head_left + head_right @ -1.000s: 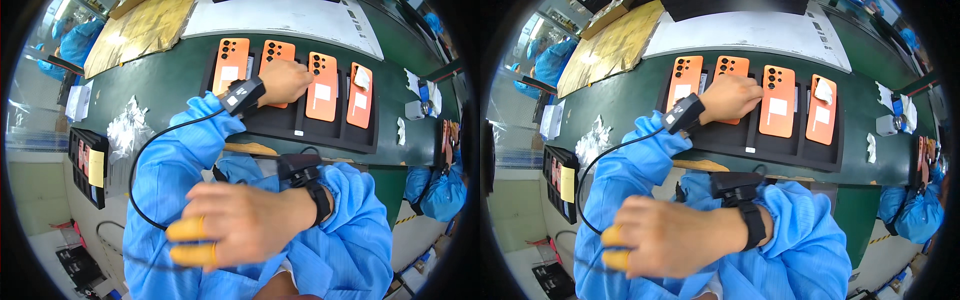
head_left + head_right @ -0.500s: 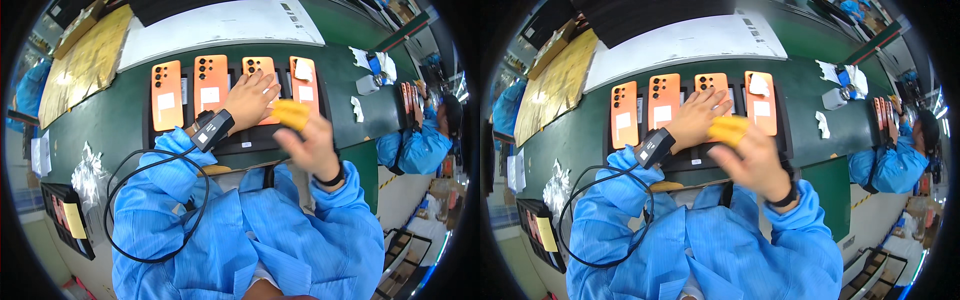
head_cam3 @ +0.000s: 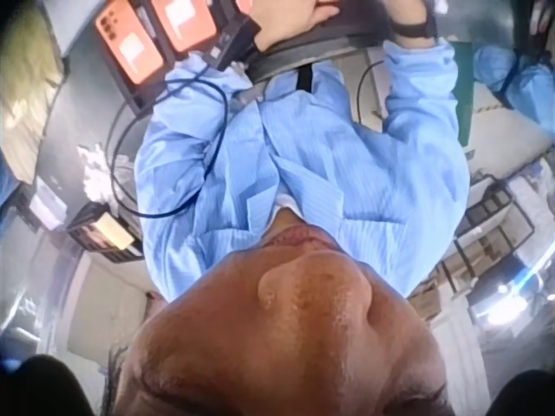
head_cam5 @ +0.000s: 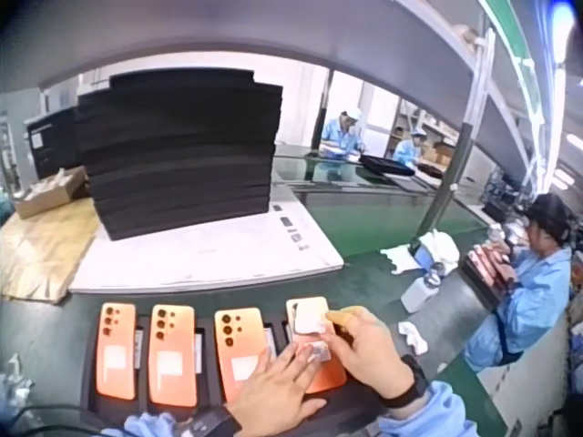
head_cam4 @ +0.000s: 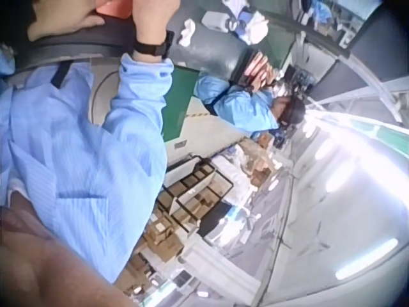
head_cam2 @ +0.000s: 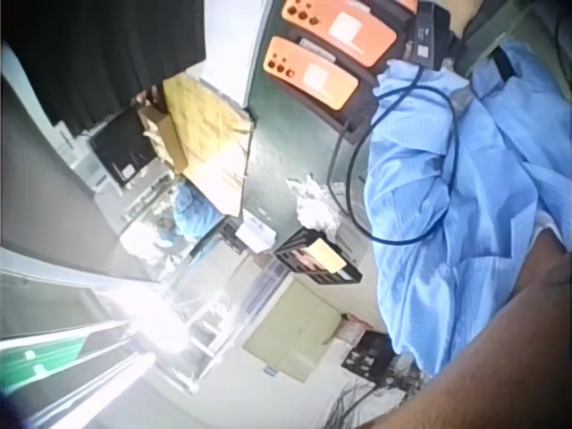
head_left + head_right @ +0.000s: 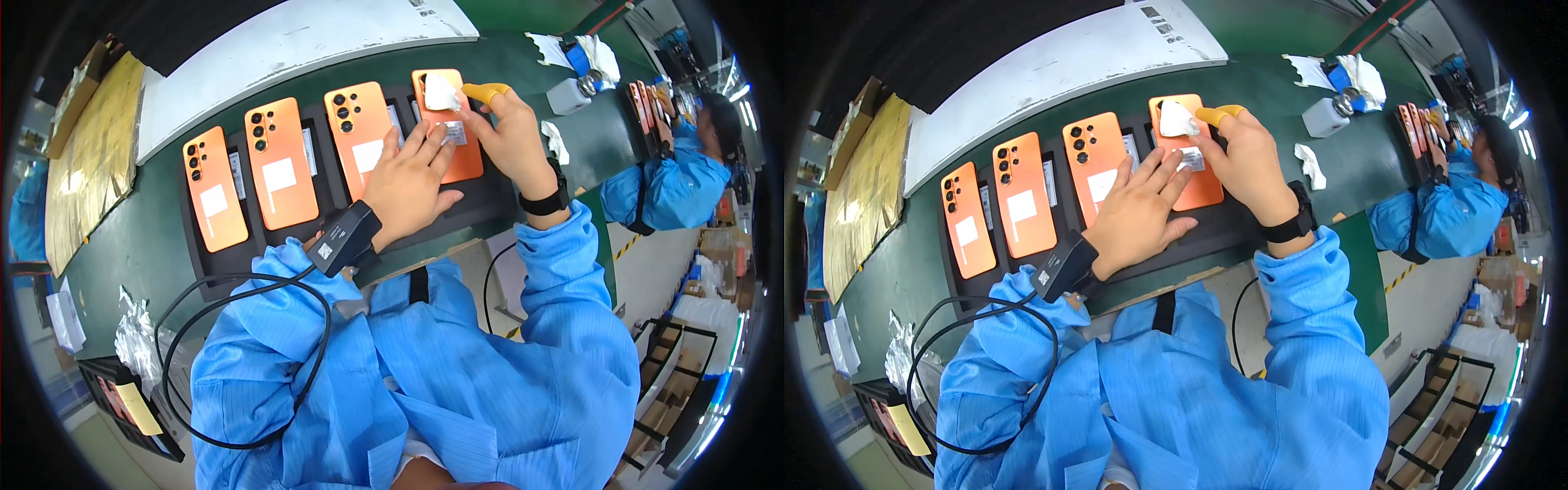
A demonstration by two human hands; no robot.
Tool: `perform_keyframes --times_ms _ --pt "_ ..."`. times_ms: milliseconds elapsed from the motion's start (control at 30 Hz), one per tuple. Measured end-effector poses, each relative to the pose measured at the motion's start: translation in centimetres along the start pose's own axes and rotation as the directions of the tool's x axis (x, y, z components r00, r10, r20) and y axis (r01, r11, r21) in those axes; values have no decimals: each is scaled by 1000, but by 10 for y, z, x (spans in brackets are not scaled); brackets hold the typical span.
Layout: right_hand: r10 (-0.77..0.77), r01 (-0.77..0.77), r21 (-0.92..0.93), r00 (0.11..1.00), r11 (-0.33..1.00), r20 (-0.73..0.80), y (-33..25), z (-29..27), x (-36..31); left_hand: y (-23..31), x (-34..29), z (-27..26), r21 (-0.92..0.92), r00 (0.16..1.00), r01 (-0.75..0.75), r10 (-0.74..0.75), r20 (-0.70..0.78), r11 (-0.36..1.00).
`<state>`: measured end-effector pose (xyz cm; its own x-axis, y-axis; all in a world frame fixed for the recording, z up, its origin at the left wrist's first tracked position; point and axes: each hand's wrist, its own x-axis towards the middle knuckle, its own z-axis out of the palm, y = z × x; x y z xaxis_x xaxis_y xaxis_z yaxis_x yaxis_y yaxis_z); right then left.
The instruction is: Inspecting and cleaning the camera lenses and bodies of orange smartphones on an electronics assembly line.
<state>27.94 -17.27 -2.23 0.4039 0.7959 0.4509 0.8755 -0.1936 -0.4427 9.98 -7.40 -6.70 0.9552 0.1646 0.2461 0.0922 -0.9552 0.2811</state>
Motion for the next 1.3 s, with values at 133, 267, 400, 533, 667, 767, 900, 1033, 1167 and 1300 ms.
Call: perform_keyframes --times_ms 133,267,400,533,667,767,900,1033,1167,1300 --pt "-134 128 -108 990 986 -44 -1 13 10 0 0 0 -31 1000 4 -5 -29 1000" --pt "-337 327 -359 941 874 36 10 29 21 0 -1 4 -65 999 8 -11 -46 998" --pt "-294 277 -219 955 936 -46 11 42 19 -1 -1 1 -92 999 22 -25 -32 996" --pt "-377 370 -240 926 898 17 7 40 21 -2 0 -2 -130 999 40 -41 -2 991" --pt "-416 404 -464 906 788 82 6 43 31 -1 2 1 -154 999 34 -33 7 988" --pt "-412 390 -493 908 777 68 11 47 48 1 3 -3 -148 999 33 -33 5 988" --pt "-356 365 -470 928 804 111 15 39 40 -2 1 -3 -152 1000 31 -30 8 988" --pt "-361 390 -390 921 834 147 11 33 20 0 5 -3 -174 999 37 -33 27 984" --pt "-420 444 -468 893 764 163 10 42 60 0 5 -7 -157 998 48 -43 41 986" --pt "-329 362 -428 932 828 152 16 33 50 -4 2 -4 -183 999 37 -31 37 982"
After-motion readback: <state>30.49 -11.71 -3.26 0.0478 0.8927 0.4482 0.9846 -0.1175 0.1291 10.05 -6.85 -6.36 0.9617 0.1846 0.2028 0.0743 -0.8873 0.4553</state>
